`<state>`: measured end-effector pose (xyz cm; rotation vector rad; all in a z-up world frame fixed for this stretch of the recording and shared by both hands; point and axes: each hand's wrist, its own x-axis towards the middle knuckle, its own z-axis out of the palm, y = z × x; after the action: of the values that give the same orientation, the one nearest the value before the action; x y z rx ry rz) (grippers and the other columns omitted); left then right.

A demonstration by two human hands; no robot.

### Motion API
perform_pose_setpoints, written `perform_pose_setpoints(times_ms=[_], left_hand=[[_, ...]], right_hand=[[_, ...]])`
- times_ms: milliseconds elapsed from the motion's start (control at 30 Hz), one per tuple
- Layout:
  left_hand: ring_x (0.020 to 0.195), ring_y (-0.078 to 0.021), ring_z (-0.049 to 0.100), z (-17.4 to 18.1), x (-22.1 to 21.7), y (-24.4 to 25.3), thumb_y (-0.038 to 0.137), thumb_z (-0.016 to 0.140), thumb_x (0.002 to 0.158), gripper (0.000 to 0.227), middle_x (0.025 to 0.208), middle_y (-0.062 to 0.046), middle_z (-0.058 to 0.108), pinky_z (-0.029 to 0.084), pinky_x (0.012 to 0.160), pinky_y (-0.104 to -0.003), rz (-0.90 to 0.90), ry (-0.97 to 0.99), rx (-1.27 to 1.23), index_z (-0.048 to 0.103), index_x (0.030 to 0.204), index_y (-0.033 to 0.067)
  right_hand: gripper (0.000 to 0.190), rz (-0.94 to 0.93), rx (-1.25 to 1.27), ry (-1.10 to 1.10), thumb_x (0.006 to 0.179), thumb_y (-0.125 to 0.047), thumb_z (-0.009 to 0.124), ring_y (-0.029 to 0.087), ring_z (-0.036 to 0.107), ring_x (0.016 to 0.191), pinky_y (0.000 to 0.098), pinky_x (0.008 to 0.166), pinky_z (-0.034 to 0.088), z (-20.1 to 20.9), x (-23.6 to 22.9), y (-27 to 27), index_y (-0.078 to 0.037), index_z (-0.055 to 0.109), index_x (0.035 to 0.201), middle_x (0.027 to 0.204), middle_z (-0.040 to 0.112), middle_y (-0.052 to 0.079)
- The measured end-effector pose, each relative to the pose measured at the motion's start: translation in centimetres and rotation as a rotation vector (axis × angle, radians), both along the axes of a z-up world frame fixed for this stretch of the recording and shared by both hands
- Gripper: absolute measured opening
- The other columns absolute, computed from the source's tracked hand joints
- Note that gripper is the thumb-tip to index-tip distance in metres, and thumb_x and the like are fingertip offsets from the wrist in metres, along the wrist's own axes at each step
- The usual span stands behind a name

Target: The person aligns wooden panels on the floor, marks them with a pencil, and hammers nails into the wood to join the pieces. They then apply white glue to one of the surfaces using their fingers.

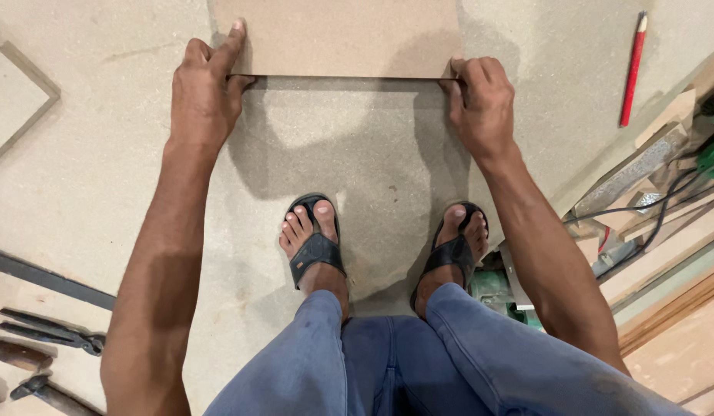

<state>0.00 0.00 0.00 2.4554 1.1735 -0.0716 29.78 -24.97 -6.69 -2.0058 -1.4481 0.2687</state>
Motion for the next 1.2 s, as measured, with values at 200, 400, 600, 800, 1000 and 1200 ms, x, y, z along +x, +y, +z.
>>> perform_pose_setpoints(times_ms=[200, 400, 600, 800, 1000, 1200], left_hand=[[0.088, -0.0235, 0.062, -3.0, -1.9, 0.2, 0.008, 0.082, 0.090, 0.076, 0.102, -0.010, 0.057, 0.060, 0.084, -0.038, -0.113, 0.049, 0.166, 0.054, 0.159, 0.0247], [0.088, -0.0242, 0.056, -4.5, -2.2, -0.5, 0.023, 0.087, 0.086, 0.082, 0.103, -0.010, 0.053, 0.058, 0.083, -0.038, -0.116, 0.040, 0.239, 0.050, 0.159, 0.0203], [0.088, -0.0227, 0.055, -5.3, -2.6, -0.3, 0.019, 0.086, 0.093, 0.077, 0.102, -0.009, 0.052, 0.058, 0.080, -0.036, -0.142, 0.053, 0.277, 0.051, 0.161, 0.0212], [0.087, -0.0215, 0.054, -5.6, -2.7, -0.4, 0.010, 0.082, 0.096, 0.072, 0.101, -0.009, 0.051, 0.057, 0.075, -0.035, -0.179, 0.102, 0.353, 0.051, 0.162, 0.0153], [0.084, -0.0213, 0.053, -5.9, -2.8, -0.4, 0.014, 0.081, 0.095, 0.072, 0.099, -0.009, 0.051, 0.056, 0.072, -0.032, -0.203, 0.108, 0.392, 0.053, 0.160, 0.0163], [0.101, -0.0279, 0.059, -4.4, -2.5, -0.4, 0.012, 0.077, 0.109, 0.071, 0.116, -0.016, 0.055, 0.059, 0.091, -0.039, -0.166, 0.183, 0.172, 0.044, 0.171, 0.0122]], right_hand=[[0.025, 0.002, 0.027, 0.026, 0.095, 0.007, 0.083, 0.026, 0.066, 0.088, 0.0385, 0.075, 0.057, 0.7, -0.2, 0.4, 0.004, 0.067, 0.113, 0.096, 0.065, 0.012], [0.025, -0.042, -0.017, 0.076, 0.090, 0.009, 0.082, 0.023, 0.065, 0.085, 0.0344, 0.070, 0.057, 0.6, -0.2, 0.8, 0.005, 0.064, 0.107, 0.098, 0.062, 0.014], [0.020, -0.035, 0.048, 0.111, 0.092, 0.009, 0.082, 0.022, 0.066, 0.087, 0.0340, 0.074, 0.060, -0.1, 0.0, 0.2, 0.002, 0.068, 0.105, 0.094, 0.063, 0.011], [0.015, -0.056, 0.080, 0.131, 0.094, 0.009, 0.082, 0.019, 0.065, 0.082, 0.0317, 0.066, 0.058, -0.6, -0.1, 0.2, 0.003, 0.071, 0.102, 0.091, 0.065, 0.010], [0.016, -0.072, 0.062, 0.148, 0.094, 0.008, 0.083, 0.019, 0.066, 0.083, 0.0304, 0.066, 0.059, -0.5, -0.2, 0.3, 0.002, 0.071, 0.102, 0.091, 0.066, 0.009], [0.024, -0.078, -0.007, 0.154, 0.092, 0.007, 0.083, 0.023, 0.069, 0.091, 0.0332, 0.074, 0.062, 0.9, -0.6, 0.6, 0.003, 0.066, 0.107, 0.103, 0.065, 0.013]])
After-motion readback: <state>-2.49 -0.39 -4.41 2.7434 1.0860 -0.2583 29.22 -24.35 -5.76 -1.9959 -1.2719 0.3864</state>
